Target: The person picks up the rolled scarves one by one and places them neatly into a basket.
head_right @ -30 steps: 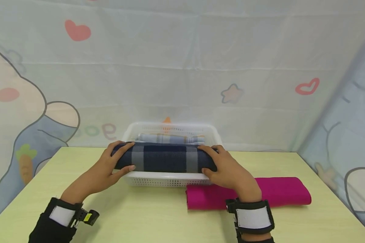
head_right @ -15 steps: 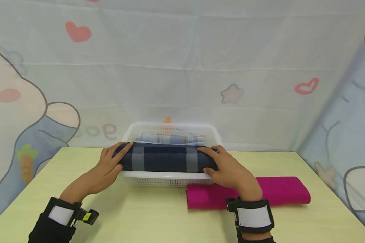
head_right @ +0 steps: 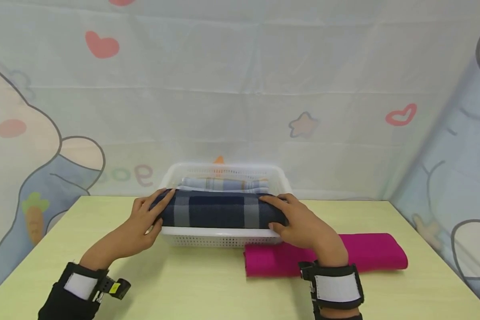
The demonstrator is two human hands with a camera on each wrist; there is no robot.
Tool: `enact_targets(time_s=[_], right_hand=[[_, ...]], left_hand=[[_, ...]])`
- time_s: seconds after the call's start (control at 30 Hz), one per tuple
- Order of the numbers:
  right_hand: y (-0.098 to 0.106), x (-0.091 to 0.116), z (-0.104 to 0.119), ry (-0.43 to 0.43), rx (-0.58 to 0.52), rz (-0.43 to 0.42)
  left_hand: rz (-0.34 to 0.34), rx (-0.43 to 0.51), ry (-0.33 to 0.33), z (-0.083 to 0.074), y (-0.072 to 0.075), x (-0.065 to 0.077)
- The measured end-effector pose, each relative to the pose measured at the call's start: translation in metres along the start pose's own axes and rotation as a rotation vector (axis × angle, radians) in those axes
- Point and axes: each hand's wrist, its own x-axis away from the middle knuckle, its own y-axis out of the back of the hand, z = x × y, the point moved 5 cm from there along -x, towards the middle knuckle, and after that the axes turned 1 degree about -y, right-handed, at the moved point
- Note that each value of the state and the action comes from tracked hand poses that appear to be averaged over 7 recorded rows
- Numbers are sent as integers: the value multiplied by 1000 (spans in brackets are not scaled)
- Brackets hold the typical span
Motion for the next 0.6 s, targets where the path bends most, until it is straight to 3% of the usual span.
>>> enact_targets(time_s=[0.6], right_hand=[[1, 3, 2, -1, -22, 32]], left_hand=[[4, -42, -17, -2, 4, 1]])
